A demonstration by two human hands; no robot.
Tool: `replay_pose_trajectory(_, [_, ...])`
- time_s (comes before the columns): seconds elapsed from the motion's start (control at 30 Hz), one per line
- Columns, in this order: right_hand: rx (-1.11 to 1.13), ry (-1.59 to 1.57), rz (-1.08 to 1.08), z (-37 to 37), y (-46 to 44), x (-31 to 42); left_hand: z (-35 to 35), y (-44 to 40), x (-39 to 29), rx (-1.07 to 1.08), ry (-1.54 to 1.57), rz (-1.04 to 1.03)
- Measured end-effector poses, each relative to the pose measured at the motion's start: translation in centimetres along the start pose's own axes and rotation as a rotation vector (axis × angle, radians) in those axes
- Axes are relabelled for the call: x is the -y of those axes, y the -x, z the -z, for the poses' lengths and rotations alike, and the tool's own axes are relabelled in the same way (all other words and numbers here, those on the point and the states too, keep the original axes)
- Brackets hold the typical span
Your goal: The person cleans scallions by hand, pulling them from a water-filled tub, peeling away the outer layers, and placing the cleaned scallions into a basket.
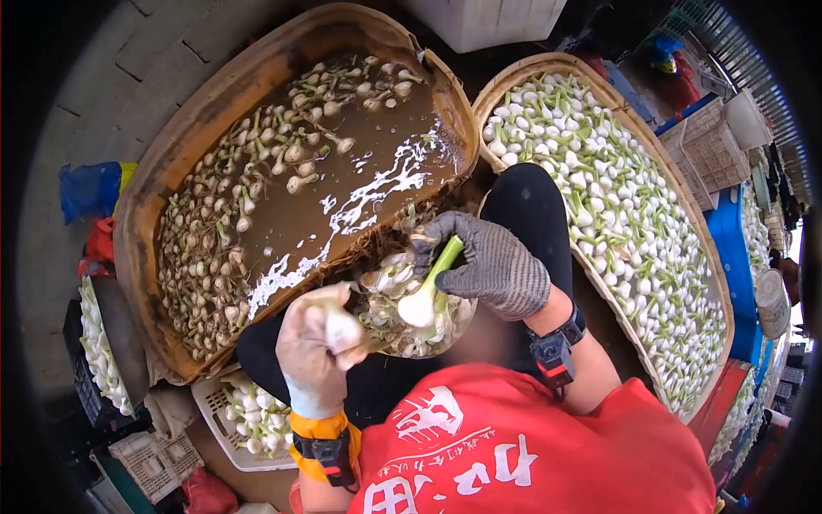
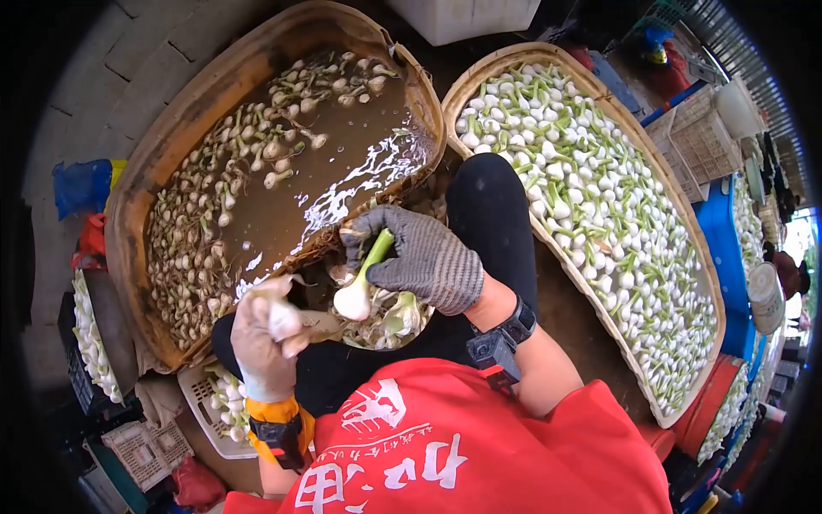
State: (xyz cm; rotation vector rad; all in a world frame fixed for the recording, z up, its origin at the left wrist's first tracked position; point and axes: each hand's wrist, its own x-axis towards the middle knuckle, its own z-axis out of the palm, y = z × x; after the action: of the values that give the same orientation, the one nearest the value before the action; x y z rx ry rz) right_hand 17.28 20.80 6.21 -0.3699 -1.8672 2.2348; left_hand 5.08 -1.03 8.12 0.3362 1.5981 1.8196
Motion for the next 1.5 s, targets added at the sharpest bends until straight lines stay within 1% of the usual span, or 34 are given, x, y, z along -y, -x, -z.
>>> replay_pose_trajectory(0.07, [-0.047, -0.003, 0.038, 0.2, 0.2, -1.1, 0.1, -2.5, 2.6, 0.107, -0.428, -0.150])
replay_pose_trajectory(0.1, [-0.085, -0.012, 0.074, 0.0, 0.2, -1.4, 0.2, -3.4, 3.3, 0.179, -1.038, -0.361])
replay_pose_trajectory(0.13, [-0.134, 0.105, 0.048, -0.1, 0.3, -1.1, 0.1, -4.3, 3.8, 0.249, -0.990, -0.374])
replay_pose_trajectory(0.17, [-0.233, 0.192, 0.027, -0.5, 0.1, -1.6, 0.2, -4.8, 5.9, 0.235, -0.698, -0.392])
replay_pose_trajectory(0.2, [-0.263, 0.171, 0.052, -0.6, -0.3, -2.6, -0.4, -5.6, 7.2, 0.291, -0.588, -0.407])
replay_pose_trajectory(0.23, [-0.303, 0.271, 0.014, -1.2, -0.6, -2.1, -1.6, -5.1, 5.5, 0.366, -0.274, -0.193])
replay_pose_trajectory(0.27, [-0.325, 0.100, 0.035, -1.4, -1.1, -3.7, -2.1, -5.8, 6.6, 0.328, -0.286, -0.190])
replay_pose_trajectory(0.3, [-0.324, 0.343, 0.071, -1.2, -1.6, -3.9, -3.1, -5.2, 4.0, 0.289, -0.175, -0.083])
replay_pose_trajectory(0.33, [-0.318, 0.232, 0.045, -1.5, -2.1, -4.3, -3.1, -5.6, 4.4, 0.235, -0.194, -0.129])
replay_pose_trajectory(0.43, [-0.350, 0.139, 0.099, 0.3, -4.5, -6.5, -0.7, -4.8, 4.1, -0.183, -0.343, -0.378])
replay_pose_trajectory(0.5, [-0.269, -0.005, 0.084, 1.4, -5.8, -6.4, 3.6, -1.1, 1.2, -0.493, -0.425, -0.507])
replay_pose_trajectory(0.53, [-0.249, -0.002, 0.078, 0.9, -6.2, -6.2, 7.0, 0.5, 1.5, -0.683, -0.641, -0.653])
replay_pose_trajectory(0.57, [-0.233, 0.117, 0.038, 0.3, -6.7, -5.8, 11.1, 2.8, 2.3, -0.824, -0.663, -0.622])
replay_pose_trajectory(0.6, [-0.225, 0.236, 0.003, -0.1, -7.2, -5.1, 13.8, 6.2, 1.6, -0.913, -0.379, -0.472])
replay_pose_trajectory(0.63, [-0.221, 0.271, -0.097, -1.5, -7.4, -4.0, 18.3, 10.1, 2.5, -1.062, -0.632, -0.361])
replay_pose_trajectory(0.67, [-0.158, 0.307, -0.029, -0.8, -8.1, -5.5, 21.4, 14.7, 3.4, -1.188, -0.754, -0.318])
replay_pose_trajectory(0.7, [-0.127, 0.334, -0.038, -0.9, -8.4, -6.0, 25.8, 19.8, 6.4, -1.295, -1.045, -0.257])
replay_pose_trajectory(0.73, [-0.100, 0.363, -0.049, -1.4, -8.7, -6.3, 29.8, 26.1, 8.4, -1.198, -1.401, -0.091])
replay_pose_trajectory(0.77, [-0.073, 0.382, -0.025, -1.4, -9.2, -7.0, 32.1, 31.6, 9.9, -1.154, -1.348, 0.090])
replay_pose_trajectory(0.8, [-0.038, 0.401, -0.010, -1.4, -9.6, -7.9, 34.4, 36.8, 10.9, -0.744, -1.728, 0.691])
replay_pose_trajectory(0.83, [-0.028, 0.392, -0.037, -1.6, -10.0, -8.4, 33.6, 39.2, 11.6, -0.922, -1.511, 0.902])
replay_pose_trajectory(0.87, [-0.022, 0.419, -0.124, -1.8, -10.6, -8.5, 32.0, 40.3, 10.2, -0.581, -1.758, 0.889])
replay_pose_trajectory(0.9, [-0.010, 0.459, -0.096, -2.0, -11.3, -8.7, 31.0, 39.1, 10.5, -1.281, -1.036, 0.947])
replay_pose_trajectory(0.93, [0.003, 0.498, -0.074, -2.1, -11.9, -9.1, 31.6, 38.4, 10.5, -1.408, -0.688, 0.868])
replay_pose_trajectory(1.0, [0.028, 0.513, -0.093, -2.0, -13.5, -9.8, 33.1, 36.1, 10.6, -1.374, -0.904, 0.562])
replay_pose_trajectory(1.07, [0.052, 0.524, -0.111, -1.9, -15.2, -10.4, 38.3, 30.1, 10.9, -1.292, -0.617, 0.226])
replay_pose_trajectory(1.1, [0.088, 0.554, -0.130, -1.8, -16.1, -10.6, 39.5, 25.8, 9.4, -1.246, -0.976, 0.251])
replay_pose_trajectory(1.13, [0.123, 0.584, -0.150, -1.6, -17.0, -11.0, 39.4, 20.1, 6.5, -1.130, -0.896, 0.284])
replay_pose_trajectory(1.2, [0.104, 0.533, -0.150, -1.0, -18.1, -12.0, 38.1, 8.6, 2.2, -0.941, -0.982, 0.135])
replay_pose_trajectory(1.27, [0.064, 0.499, -0.272, -0.7, -18.7, -12.3, 38.1, -1.7, 1.2, -0.823, -0.443, 0.178])
replay_pose_trajectory(1.33, [0.002, 0.414, -0.311, -1.0, -18.7, -12.8, 39.8, -11.2, 2.0, -0.622, -0.299, 0.444])
replay_pose_trajectory(1.4, [0.022, 0.511, -0.216, -1.3, -19.1, -13.0, 48.2, -18.4, 8.2, -0.043, -1.584, -0.091])
replay_pose_trajectory(1.47, [-0.002, 0.496, -0.225, -1.9, -19.4, -12.1, 51.5, -27.4, 12.7, -0.225, -1.358, 0.512])
replay_pose_trajectory(1.5, [-0.009, 0.489, -0.252, -2.1, -19.6, -11.3, 53.3, -31.0, 16.3, -0.340, -1.448, 0.617])
